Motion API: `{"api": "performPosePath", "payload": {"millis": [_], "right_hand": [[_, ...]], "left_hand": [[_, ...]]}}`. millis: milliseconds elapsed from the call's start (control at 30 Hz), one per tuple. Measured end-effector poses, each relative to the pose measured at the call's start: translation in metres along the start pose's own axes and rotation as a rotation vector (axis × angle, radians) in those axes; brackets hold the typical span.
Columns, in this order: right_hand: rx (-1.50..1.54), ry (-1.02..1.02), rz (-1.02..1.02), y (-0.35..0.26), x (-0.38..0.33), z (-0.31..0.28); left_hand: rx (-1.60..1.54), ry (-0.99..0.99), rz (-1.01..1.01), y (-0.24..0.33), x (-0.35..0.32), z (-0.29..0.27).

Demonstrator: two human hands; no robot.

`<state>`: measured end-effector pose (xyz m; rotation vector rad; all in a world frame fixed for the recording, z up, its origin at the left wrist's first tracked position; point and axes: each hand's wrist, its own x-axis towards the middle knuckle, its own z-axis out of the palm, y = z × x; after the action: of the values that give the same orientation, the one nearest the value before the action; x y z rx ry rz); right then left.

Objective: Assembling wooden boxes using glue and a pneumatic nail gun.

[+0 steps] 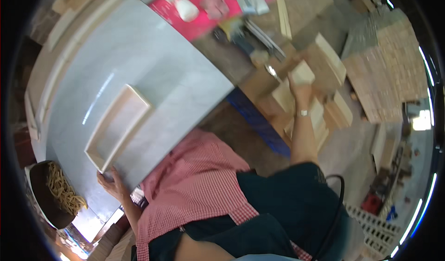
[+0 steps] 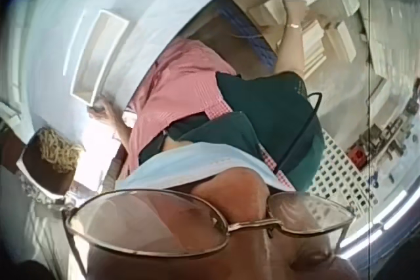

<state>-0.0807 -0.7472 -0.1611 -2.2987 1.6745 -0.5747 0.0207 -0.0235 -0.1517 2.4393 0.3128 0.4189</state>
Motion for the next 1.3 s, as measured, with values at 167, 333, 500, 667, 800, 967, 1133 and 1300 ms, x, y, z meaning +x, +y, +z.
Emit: {"api": "performPosePath", "payload": {"millis": [167, 333, 500, 667, 800, 967, 1133, 1300], "right_hand": [[-0.219, -0.073, 0.028, 0.079, 0.004, 0.054], [-0.195, -0.041, 0.141, 0.066, 0.009, 0.069], [-0.160, 0.108, 0.207, 0.043, 0.002, 0.017], [0.128, 0.183, 0.153, -0.065, -0.014, -0.081], [0.501, 0.169, -0.846, -0.167, -0.074, -0.116], [0.483, -0.601, -1.847, -0.292, -0.220, -0.123], [0.381, -0.555, -2.139, -0.333, -0.266, -0.110], [0.363, -0.572, -2.104, -0.372, -0.280, -0.091]], "left_hand": [[-0.061, 0.112, 0.072, 0.005, 0.006, 0.009], [-0.091, 0.139, 0.123, 0.003, -0.004, 0.007], [-0.060, 0.116, 0.189, 0.008, -0.003, 0.014], [-0.162, 0.234, 0.209, 0.015, 0.003, 0.001], [-0.378, 0.264, 0.250, 0.081, -0.001, -0.038], [-1.344, -0.343, -0.213, 0.170, -0.009, -0.075], [-1.368, -0.276, -0.338, 0.126, -0.009, -0.084], [-1.435, -0.152, -0.325, 0.111, 0.004, -0.083]]}}
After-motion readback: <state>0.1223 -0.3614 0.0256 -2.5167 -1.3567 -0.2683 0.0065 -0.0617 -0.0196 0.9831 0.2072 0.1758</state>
